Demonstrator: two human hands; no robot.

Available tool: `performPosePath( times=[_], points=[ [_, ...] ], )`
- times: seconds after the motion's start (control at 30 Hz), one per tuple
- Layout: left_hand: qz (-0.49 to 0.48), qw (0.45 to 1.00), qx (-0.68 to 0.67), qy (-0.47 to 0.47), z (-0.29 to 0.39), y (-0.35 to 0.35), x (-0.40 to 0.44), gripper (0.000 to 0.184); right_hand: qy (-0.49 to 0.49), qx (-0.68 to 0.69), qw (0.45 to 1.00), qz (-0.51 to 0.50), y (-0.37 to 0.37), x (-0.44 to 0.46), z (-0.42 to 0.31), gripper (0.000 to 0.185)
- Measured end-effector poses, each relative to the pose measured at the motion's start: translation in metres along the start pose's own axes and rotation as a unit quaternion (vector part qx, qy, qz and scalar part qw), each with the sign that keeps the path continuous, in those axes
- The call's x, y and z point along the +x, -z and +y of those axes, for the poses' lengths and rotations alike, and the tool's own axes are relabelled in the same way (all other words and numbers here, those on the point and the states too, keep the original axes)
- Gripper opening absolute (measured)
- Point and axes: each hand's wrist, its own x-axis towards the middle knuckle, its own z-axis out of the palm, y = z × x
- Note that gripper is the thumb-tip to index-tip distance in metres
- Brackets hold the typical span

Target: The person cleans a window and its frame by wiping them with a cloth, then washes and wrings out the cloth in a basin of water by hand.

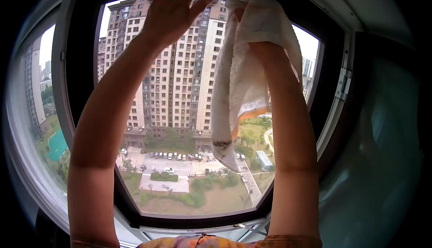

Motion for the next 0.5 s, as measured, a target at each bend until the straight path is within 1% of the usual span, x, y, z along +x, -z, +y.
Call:
performPosePath(
  times=[0.03, 0.07, 0.13, 0.17, 0.2, 0.23, 0.27, 0.33, 0.37, 0.43, 0.47, 0.5],
  points=[
    [-0.011, 1.000, 0.001, 0.006, 0.003, 0.002, 0.001, 0.043, -0.113, 0.184, 0.976, 0.026, 0.020, 0.000, 0.000, 0.015],
    [-0.105, 0.994, -0.003, 0.036, 0.023, 0.028, 0.010, 0.052, -0.218, 0.362, 0.905, 0.053, 0.036, 0.000, 0.000, 0.009],
    [-0.100, 0.994, -0.013, 0.039, 0.024, 0.027, 0.010, 0.052, -0.204, 0.201, 0.957, 0.051, 0.102, -0.007, 0.018, 0.019],
    [-0.095, 0.994, -0.014, 0.043, 0.023, 0.024, 0.010, 0.052, -0.164, -0.050, 0.985, 0.035, 0.125, -0.015, 0.036, 0.026],
    [-0.097, 0.994, 0.006, 0.043, 0.023, 0.022, 0.010, 0.051, -0.131, -0.304, 0.943, 0.039, 0.148, -0.024, 0.054, 0.032],
    [-0.096, 0.994, 0.000, 0.045, 0.024, 0.021, 0.012, 0.051, 0.005, -0.629, 0.770, 0.102, 0.141, -0.033, 0.058, 0.037],
    [-0.081, 0.996, -0.002, 0.042, 0.023, 0.022, 0.010, 0.050, 0.005, -0.633, 0.768, 0.097, 0.134, -0.032, 0.050, 0.037],
    [-0.051, 0.997, -0.005, 0.050, 0.032, 0.022, 0.012, 0.049, -0.090, -0.638, 0.765, 0.006, 0.124, -0.018, 0.040, 0.049],
    [-0.050, 0.998, -0.009, 0.047, 0.037, 0.025, 0.014, 0.049, -0.030, -0.591, 0.805, 0.049, 0.106, -0.014, 0.048, 0.056],
    [-0.079, 0.994, 0.004, 0.073, 0.040, 0.027, 0.022, 0.049, -0.051, -0.544, 0.836, 0.057, 0.099, -0.013, 0.046, 0.056],
    [0.012, 0.999, -0.030, -0.010, 0.009, -0.008, 0.023, 0.038, -0.067, -0.550, 0.832, 0.040, 0.111, -0.014, 0.049, 0.060],
    [0.015, 0.999, -0.035, -0.011, 0.004, -0.010, 0.022, 0.038, -0.066, -0.554, 0.829, 0.041, 0.126, -0.017, 0.058, 0.060]
  ],
)
